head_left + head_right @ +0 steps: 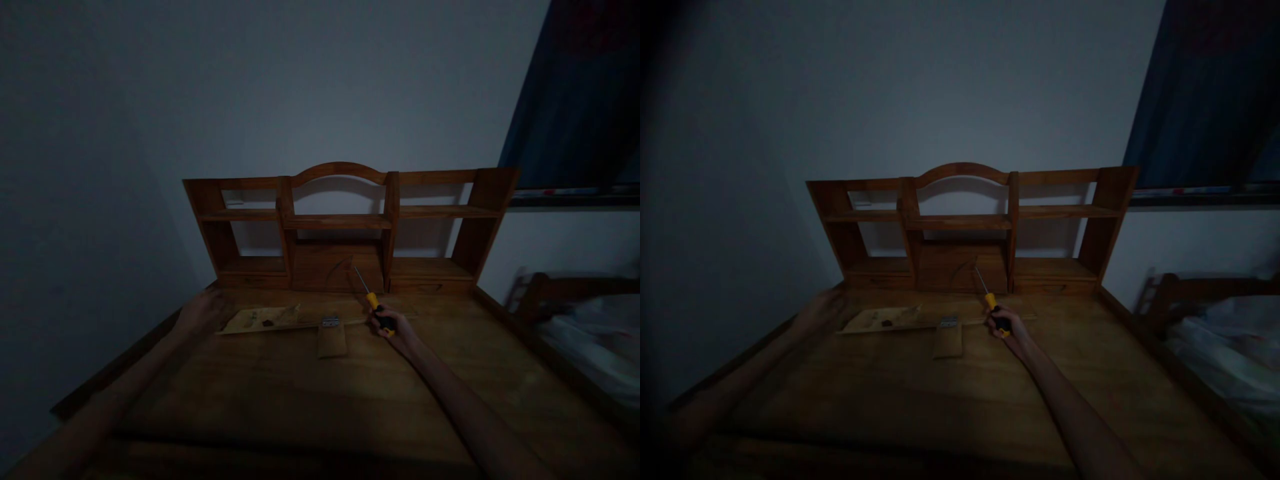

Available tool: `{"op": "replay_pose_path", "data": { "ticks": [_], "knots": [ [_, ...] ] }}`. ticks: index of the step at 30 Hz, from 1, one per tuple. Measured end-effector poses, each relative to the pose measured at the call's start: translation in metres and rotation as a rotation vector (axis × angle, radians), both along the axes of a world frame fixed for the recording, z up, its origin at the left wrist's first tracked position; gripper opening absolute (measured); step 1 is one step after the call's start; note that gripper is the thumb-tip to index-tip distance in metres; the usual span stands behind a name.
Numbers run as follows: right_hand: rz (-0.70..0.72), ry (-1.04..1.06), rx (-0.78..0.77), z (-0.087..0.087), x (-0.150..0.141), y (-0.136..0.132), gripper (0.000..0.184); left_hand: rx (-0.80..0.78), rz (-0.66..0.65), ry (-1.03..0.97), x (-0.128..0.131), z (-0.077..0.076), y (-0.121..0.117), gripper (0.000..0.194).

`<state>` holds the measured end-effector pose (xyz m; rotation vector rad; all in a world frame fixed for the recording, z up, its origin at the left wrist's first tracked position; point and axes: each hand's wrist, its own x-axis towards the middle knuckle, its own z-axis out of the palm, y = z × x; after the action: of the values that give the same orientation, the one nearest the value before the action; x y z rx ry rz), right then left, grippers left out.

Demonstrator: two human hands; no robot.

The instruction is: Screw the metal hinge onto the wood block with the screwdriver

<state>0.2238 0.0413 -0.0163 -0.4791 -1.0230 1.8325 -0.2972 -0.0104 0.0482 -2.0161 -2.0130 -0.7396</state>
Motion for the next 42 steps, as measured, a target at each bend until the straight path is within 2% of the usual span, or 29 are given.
{"op": "replay_pose_path", "data": {
  "ticks": [1,3,7,9,11,13,16,25,31,36,42],
  "knots": [
    [0.001,0.002,-0.009,0.000,0.000,0.000,0.023,0.012,-0.033,-0.004,0.024,0.004,0.010,0.027],
    [0.003,0.010,-0.026,0.001,0.001,0.000,0.024,0.103,-0.192,-0.019,0.083,0.006,0.027,0.028],
    [0.009,0.017,-0.042,0.003,0.002,-0.001,0.031,0.109,-0.555,0.096,0.207,-0.009,0.038,0.025],
    [0.009,0.014,-0.042,0.002,0.001,0.000,0.032,0.086,-0.634,0.188,0.248,-0.021,0.034,0.025],
    [0.006,0.008,-0.042,0.000,0.000,0.001,0.030,0.081,-0.631,0.213,0.269,-0.032,0.030,0.026],
    [0.008,0.001,-0.044,-0.003,-0.001,0.002,0.026,0.060,-0.638,0.225,0.273,-0.039,0.028,0.025],
    [0.021,-0.005,-0.049,-0.003,-0.003,0.001,0.023,0.021,-0.690,0.221,0.263,-0.044,0.029,0.024],
    [0.041,-0.012,-0.060,0.002,-0.004,-0.003,0.027,-0.054,-0.814,0.121,0.250,-0.040,0.031,0.023],
    [0.029,-0.034,-0.073,0.007,-0.003,-0.007,0.030,-0.071,-0.827,0.144,0.247,-0.041,0.033,0.026],
    [0.024,-0.041,-0.084,0.013,-0.005,-0.012,0.030,-0.087,-0.732,0.146,0.251,-0.042,0.032,0.020],
    [0.033,-0.042,-0.066,0.012,-0.005,-0.010,0.024,-0.077,-0.776,0.201,0.253,-0.046,0.036,0.021]
  ]
}}
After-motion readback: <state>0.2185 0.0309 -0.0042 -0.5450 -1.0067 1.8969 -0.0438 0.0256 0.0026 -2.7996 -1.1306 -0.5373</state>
